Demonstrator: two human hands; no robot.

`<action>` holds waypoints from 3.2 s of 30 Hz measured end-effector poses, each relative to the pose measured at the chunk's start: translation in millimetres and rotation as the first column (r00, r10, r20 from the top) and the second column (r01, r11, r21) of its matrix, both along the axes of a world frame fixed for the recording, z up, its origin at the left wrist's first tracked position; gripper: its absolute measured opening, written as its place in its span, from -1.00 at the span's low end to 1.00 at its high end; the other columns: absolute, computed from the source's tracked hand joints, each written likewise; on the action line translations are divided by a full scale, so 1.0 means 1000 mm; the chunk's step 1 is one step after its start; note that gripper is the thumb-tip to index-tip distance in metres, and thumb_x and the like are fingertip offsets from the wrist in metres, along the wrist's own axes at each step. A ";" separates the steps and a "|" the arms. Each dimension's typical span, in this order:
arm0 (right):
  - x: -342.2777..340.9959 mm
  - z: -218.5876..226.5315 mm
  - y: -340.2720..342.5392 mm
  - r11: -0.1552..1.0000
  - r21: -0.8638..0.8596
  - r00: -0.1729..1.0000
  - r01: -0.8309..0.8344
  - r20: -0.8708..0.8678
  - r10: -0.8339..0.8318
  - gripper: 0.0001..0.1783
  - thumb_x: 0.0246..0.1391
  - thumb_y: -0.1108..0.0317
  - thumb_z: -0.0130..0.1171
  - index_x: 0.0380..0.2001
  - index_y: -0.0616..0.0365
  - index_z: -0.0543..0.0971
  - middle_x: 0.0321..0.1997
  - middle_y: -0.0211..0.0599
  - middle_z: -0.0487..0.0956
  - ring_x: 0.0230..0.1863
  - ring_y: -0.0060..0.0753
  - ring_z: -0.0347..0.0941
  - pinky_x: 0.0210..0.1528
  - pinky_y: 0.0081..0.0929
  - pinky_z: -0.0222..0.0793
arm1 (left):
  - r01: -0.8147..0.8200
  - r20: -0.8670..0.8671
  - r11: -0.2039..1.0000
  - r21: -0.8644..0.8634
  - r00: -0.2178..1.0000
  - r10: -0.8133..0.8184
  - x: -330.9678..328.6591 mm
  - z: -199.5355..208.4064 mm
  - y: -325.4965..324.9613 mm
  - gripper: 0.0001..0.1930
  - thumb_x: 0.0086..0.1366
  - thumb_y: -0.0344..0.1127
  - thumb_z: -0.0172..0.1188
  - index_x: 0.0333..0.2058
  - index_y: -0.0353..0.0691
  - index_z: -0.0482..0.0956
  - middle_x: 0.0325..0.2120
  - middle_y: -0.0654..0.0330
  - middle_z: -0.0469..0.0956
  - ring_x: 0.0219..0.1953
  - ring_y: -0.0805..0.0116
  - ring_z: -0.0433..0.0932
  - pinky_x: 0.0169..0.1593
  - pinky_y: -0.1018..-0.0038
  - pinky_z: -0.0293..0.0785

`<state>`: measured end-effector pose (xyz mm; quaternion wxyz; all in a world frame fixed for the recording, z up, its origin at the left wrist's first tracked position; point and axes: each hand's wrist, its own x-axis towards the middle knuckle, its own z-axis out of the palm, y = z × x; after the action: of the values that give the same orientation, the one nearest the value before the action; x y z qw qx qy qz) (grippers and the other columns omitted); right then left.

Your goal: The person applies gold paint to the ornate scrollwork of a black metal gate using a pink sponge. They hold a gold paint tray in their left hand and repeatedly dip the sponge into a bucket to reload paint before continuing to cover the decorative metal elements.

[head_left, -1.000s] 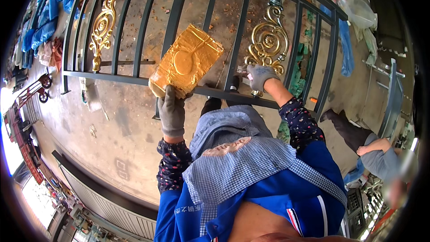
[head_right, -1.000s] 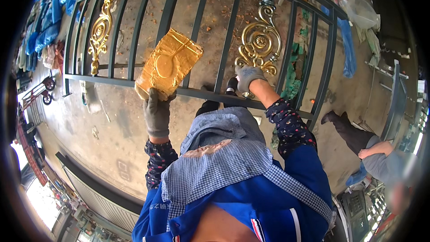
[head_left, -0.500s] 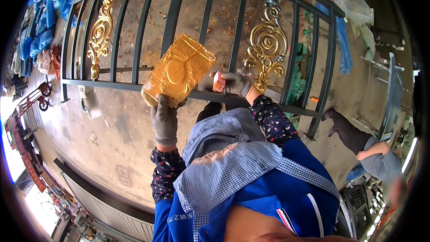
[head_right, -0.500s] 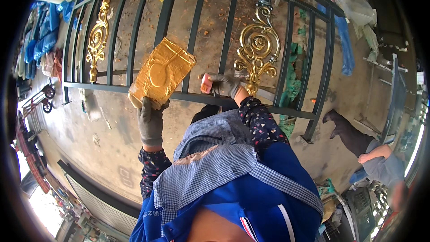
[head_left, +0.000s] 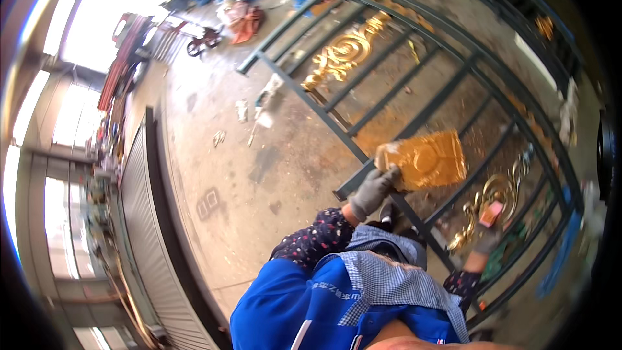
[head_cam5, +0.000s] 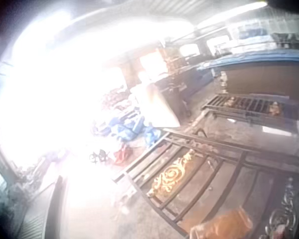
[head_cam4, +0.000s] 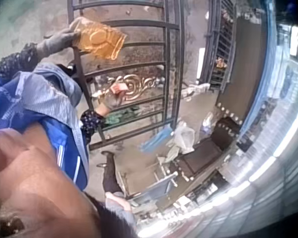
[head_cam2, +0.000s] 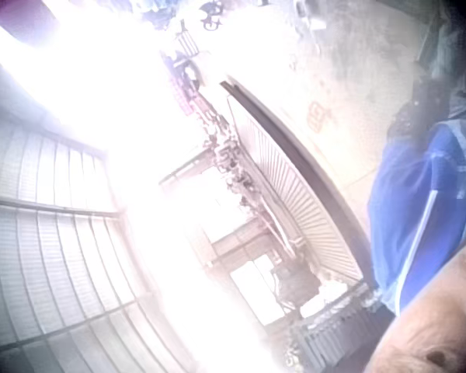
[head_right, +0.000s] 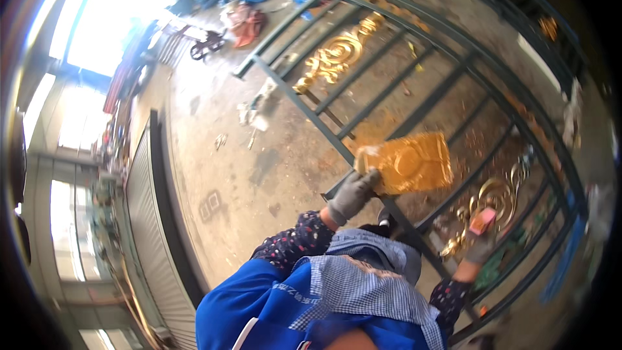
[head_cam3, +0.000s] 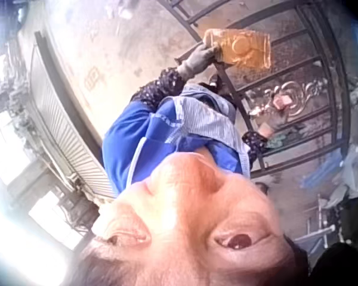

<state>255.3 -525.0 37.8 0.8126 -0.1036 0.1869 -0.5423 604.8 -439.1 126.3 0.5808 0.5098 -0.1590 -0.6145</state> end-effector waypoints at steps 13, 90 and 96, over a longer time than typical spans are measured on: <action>0.073 0.171 0.028 0.901 -0.365 0.596 -0.234 -0.786 -0.164 -0.41 0.13 0.16 0.26 0.13 0.22 0.35 -0.10 -0.36 0.45 -0.24 -0.49 0.43 -0.21 -0.57 0.42 | -0.011 -0.213 0.993 -0.116 0.977 -0.014 0.003 0.006 0.022 -0.53 0.39 -0.03 0.10 0.07 -0.31 0.38 -0.10 0.14 0.52 -0.10 0.27 0.57 -0.04 0.32 0.57; -0.050 0.154 0.002 0.695 -0.234 -0.337 -0.680 -0.742 -0.579 -0.51 -0.16 0.43 0.30 -0.07 0.07 0.45 -0.19 -0.28 0.49 -0.24 -0.17 0.53 -0.24 -0.26 0.46 | 0.338 -0.129 0.941 0.016 0.934 -0.333 -0.189 -0.007 -0.041 -0.59 0.43 -0.09 0.05 -0.01 -0.37 0.44 -0.23 0.15 0.58 -0.23 0.41 0.60 -0.20 0.53 0.56; -0.049 0.145 -0.005 0.678 -0.214 -0.289 -0.704 -0.786 -0.547 -0.52 -0.14 0.42 0.31 -0.08 0.09 0.45 -0.19 -0.25 0.50 -0.25 -0.11 0.54 -0.24 -0.24 0.47 | 0.375 -0.177 0.926 0.028 0.914 -0.365 -0.192 -0.030 -0.057 -0.60 0.45 -0.13 0.02 0.03 -0.39 0.40 -0.13 0.11 0.54 -0.14 0.35 0.58 -0.08 0.47 0.55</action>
<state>206.6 -530.1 182.8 0.2227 -0.8139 0.5109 -0.1639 412.9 -496.3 95.9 0.4493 0.4342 -0.1841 -0.7588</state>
